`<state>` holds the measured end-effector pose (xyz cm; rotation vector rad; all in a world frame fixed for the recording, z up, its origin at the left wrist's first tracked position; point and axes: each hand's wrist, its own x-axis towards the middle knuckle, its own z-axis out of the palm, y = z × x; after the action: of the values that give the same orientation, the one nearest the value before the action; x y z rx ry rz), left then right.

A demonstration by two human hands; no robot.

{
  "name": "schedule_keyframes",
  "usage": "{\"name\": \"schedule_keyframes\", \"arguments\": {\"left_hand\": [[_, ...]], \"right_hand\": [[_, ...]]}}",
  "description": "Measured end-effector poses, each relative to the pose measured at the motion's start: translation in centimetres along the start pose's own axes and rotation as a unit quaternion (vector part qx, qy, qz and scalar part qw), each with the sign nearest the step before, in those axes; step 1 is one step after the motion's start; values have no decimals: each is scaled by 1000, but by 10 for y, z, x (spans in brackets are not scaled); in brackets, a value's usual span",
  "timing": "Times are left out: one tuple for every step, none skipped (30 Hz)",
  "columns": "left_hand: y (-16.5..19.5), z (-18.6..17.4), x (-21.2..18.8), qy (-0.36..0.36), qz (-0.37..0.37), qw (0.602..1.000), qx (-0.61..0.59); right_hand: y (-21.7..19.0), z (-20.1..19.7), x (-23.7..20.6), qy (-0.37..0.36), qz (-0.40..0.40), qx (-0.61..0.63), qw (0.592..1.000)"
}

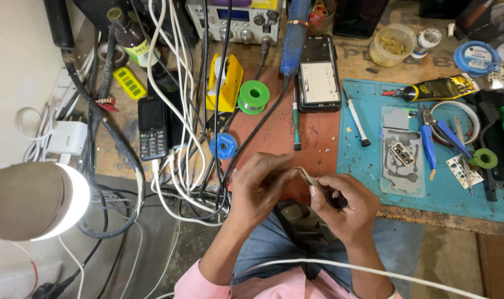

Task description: The person repairs a feature phone at a cluttered workbench. They open the back cover, remove and reseat the battery, unscrew and tighten screws with a screwdriver, press the keypad to test the phone, and reassemble the back cover.

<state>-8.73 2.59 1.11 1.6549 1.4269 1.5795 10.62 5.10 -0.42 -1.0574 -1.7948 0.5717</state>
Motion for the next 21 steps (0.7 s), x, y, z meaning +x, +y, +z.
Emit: {"name": "schedule_keyframes", "arguments": {"left_hand": [[0, 1, -1, -2, -8, 1000, 5], [-1, 1, -1, -3, -10, 1000, 11], [-2, 2, 1, -7, -17, 1000, 11], [-2, 3, 0, -11, -29, 999, 9], [-2, 5, -1, -14, -42, 999, 6], [-3, 7, -1, -8, -9, 1000, 15], [-4, 8, 0, -4, 25, 999, 24], [-4, 10, 0, 0, 55, 998, 34], [-4, 11, -1, 4, 57, 998, 36], [-4, 13, -1, 8, 62, 997, 37], [-4, 16, 0, 12, 70, 997, 39], [-5, 17, 2, 12, 69, 997, 40], [-5, 19, 3, 16, 63, 997, 43], [-5, 21, 1, 20, 52, 997, 45], [-4, 24, -1, 24, 47, 997, 51], [-4, 25, 0, 29, 46, 997, 58], [-5, 26, 1, 33, 47, 996, 66], [-6, 27, 1, 34, 47, 996, 68], [-6, 29, -1, 32, 44, 996, 67], [-7, 29, -1, 30, 46, 996, 68], [-8, 29, -1, 27, 42, 996, 70]], "right_hand": [[1, -1, 0, -1, -6, 3, 1000], [2, -2, 0, -3, -9, 14, 1000], [3, -2, 1, -5, -12, 24, 1000], [4, -4, 0, -11, -12, 32, 999], [5, -6, 0, -14, -11, 27, 999], [5, -6, 0, -16, -10, 24, 1000], [6, -7, 1, -17, -10, 20, 1000], [6, -8, 1, -17, 2, 22, 1000], [6, -8, 1, -17, 15, 25, 999], [6, -9, 2, -16, 26, 27, 999], [6, -9, 3, -10, 23, 30, 999], [6, -10, 3, -5, 17, 35, 999], [6, -10, 4, -5, 11, 41, 999], [6, -11, 5, -7, 11, 34, 999], [6, -13, 4, -8, 10, 27, 1000], [8, -12, 6, -7, 6, 21, 1000], [9, -11, 9, -8, 0, 25, 1000], [11, -12, 8, -8, -2, 26, 1000], [12, -13, 7, -9, 2, 25, 1000], [14, -13, 7, -13, 6, 19, 1000], [16, -13, 6, -15, 8, 14, 1000]]}}
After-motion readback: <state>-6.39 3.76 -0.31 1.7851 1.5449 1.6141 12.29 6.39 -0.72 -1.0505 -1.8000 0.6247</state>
